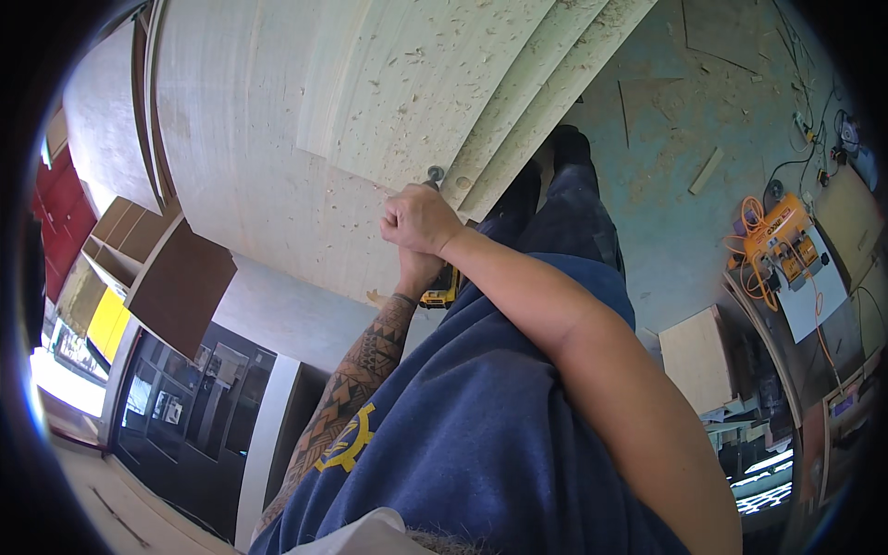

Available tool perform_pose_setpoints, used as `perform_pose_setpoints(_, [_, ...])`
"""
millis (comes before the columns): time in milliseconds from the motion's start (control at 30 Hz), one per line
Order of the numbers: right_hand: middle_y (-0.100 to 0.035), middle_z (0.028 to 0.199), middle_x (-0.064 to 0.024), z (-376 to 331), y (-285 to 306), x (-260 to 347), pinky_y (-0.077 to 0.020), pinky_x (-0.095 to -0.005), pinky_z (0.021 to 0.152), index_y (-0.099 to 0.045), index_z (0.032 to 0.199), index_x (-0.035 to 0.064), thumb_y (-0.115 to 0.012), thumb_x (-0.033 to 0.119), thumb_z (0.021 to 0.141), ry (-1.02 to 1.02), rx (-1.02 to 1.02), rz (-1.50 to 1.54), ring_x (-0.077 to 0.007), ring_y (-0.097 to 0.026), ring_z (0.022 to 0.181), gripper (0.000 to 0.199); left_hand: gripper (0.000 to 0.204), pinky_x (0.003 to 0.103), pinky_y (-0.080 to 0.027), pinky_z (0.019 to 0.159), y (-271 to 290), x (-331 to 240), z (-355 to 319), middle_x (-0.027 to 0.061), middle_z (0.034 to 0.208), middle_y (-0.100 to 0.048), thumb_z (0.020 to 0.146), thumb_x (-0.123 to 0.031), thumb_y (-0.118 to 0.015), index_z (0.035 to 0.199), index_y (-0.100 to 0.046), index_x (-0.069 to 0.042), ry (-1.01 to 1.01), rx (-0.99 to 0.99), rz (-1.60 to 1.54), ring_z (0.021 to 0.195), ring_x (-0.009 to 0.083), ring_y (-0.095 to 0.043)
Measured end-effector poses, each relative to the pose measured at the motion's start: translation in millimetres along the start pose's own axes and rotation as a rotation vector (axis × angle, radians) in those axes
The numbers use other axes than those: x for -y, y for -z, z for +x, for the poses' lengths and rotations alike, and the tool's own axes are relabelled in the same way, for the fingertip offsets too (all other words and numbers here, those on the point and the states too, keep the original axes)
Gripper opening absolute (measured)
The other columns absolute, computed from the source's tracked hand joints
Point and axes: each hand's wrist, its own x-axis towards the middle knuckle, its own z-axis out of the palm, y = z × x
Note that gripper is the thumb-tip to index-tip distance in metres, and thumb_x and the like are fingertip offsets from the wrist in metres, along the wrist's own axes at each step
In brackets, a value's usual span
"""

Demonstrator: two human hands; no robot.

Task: Drill holes into wood panels using a power drill and organize the panels.

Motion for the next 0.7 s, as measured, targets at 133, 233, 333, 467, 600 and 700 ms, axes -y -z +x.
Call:
perform_pose_setpoints(133, [-0.062,0.061,-0.0106,-4,-12,-1,-0.0521,-0.0439,0.066,-0.057,0.057,0.0084,-0.071,0.021,0.074,0.103,0.077,-0.028,-0.0325,-0.063,0.064,0.025,0.047,0.04,-0.048,0.098,-9,20,-15,0.017,0.124,-0.063,0.084,-0.016,-0.076,0.125,-0.058,-0.002,0.034,-0.043,-0.06,0.117,0.0311,-0.059])
perform_pose_setpoints(233, [-0.064,0.063,-0.0115,2,-25,0,-0.0534,-0.044,0.067,-0.061,0.059,0.0085,-0.069,0.022,0.075,0.089,0.116,-0.075,-0.0329,-0.065,0.065,0.022,0.049,0.04,-0.048,0.099,-3,27,-14,0.0167,0.123,-0.063,0.084,-0.018,-0.078,0.125,-0.057,-0.002,0.123,-0.035,-0.15,0.116,0.0287,-0.059])
perform_pose_setpoints(333, [-0.067,0.066,-0.0132,10,-30,2,-0.055,-0.0451,0.068,-0.065,0.062,0.0085,-0.067,0.024,0.075,0.03,0.151,-0.123,-0.0339,-0.067,0.067,0.02,0.049,0.04,-0.048,0.098,4,24,-9,0.0171,0.123,-0.063,0.084,-0.019,-0.078,0.125,-0.057,-0.001,0.187,-0.017,-0.248,0.116,0.0273,-0.059])
perform_pose_setpoints(467, [-0.069,0.069,-0.0155,23,-32,4,-0.0566,-0.0475,0.069,-0.068,0.066,0.0078,-0.066,0.026,0.075,-0.089,0.209,-0.146,-0.0362,-0.069,0.07,0.021,0.043,0.041,-0.05,0.095,14,14,3,0.0172,0.118,-0.066,0.085,-0.017,-0.076,0.122,-0.06,-0.001,0.209,-0.03,-0.322,0.111,0.0276,-0.063])
perform_pose_setpoints(600, [-0.069,0.07,-0.0158,35,-20,4,-0.0568,-0.0466,0.069,-0.069,0.066,0.0079,-0.066,0.027,0.075,-0.17,0.214,-0.117,-0.0363,-0.069,0.071,0.021,0.036,0.041,-0.051,0.092,23,-1,17,0.0172,0.111,-0.07,0.086,-0.013,-0.072,0.118,-0.063,-0.001,0.347,0.071,-0.274,0.106,0.03,-0.066])
perform_pose_setpoints(700, [-0.069,0.07,-0.0157,32,-4,3,-0.0565,-0.0444,0.067,-0.068,0.066,0.0079,-0.068,0.028,0.074,-0.198,0.17,-0.04,-0.0354,-0.069,0.07,0.022,0.031,0.042,-0.052,0.091,27,-12,24,0.0183,0.109,-0.071,0.087,-0.011,-0.068,0.116,-0.065,-0.002,0.26,0.163,0.027,0.105,0.0328,-0.068])
